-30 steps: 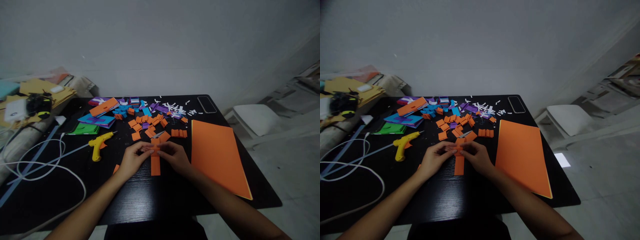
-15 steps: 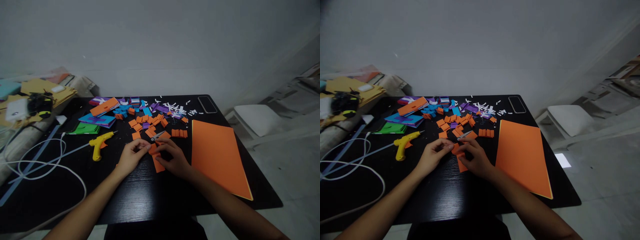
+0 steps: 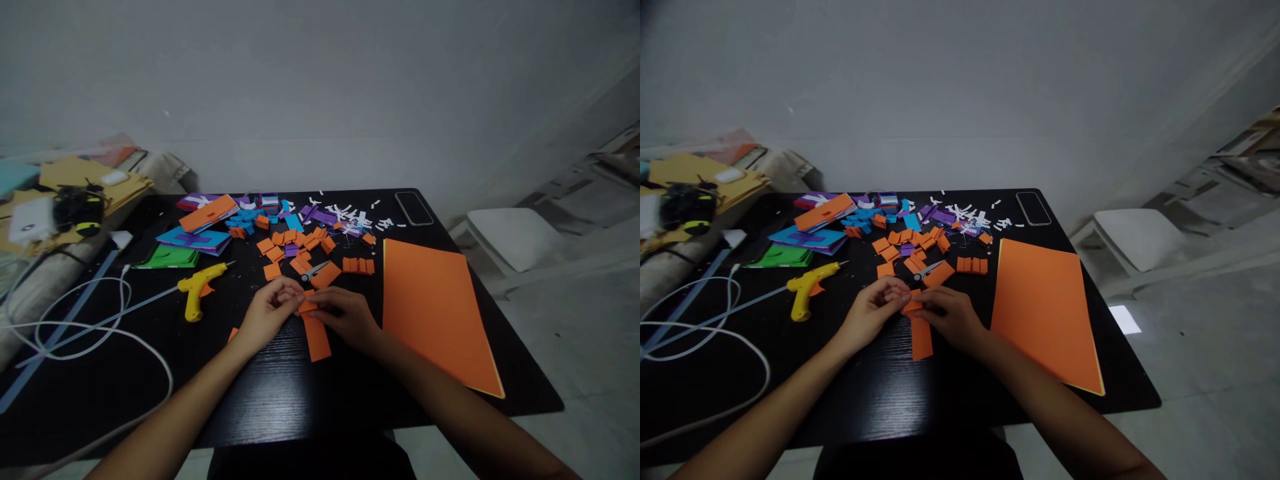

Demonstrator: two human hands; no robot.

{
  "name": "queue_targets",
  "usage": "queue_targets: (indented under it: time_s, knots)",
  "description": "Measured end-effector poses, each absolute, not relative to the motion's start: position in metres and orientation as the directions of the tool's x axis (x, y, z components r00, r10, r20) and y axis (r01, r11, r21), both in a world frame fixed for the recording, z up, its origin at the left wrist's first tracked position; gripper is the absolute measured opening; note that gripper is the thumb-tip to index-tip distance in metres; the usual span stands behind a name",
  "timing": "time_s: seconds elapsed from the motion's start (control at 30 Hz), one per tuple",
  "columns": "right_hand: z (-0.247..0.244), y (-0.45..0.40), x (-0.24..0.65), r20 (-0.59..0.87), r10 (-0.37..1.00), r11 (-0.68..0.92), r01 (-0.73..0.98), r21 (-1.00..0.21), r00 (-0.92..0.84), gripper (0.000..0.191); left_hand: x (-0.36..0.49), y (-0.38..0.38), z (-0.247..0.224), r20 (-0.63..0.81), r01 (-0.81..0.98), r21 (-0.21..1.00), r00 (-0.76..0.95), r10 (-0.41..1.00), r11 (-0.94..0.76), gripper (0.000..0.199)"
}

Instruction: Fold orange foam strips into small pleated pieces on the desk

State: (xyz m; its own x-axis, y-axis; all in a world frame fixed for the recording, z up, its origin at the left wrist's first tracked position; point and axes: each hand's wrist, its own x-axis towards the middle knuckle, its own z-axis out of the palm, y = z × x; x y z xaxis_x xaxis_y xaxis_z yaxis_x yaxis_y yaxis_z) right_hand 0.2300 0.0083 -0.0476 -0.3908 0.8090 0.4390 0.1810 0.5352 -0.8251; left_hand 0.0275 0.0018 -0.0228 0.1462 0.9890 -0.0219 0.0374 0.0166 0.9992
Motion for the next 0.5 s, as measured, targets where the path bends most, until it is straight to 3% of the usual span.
queue_targets:
  time_s: [0.27,0.5]
  knots:
    - [-0.0413,0.007,0.2288,0.352,0.878,0.413,0.143,-0.899,-0.323,0.014,0.0234,-0.0032,-0.0196,0.107,0.195,0.968,0.263,0.959,-0.161,0.021]
    - [-0.0374,0.005,0.2271,0.334,0.901,0.372,0.096,-0.923,-0.277,0.01,0.0241,-0.0052,-0.0193,0.22,0.338,0.897,0.221,0.95,-0.286,0.015]
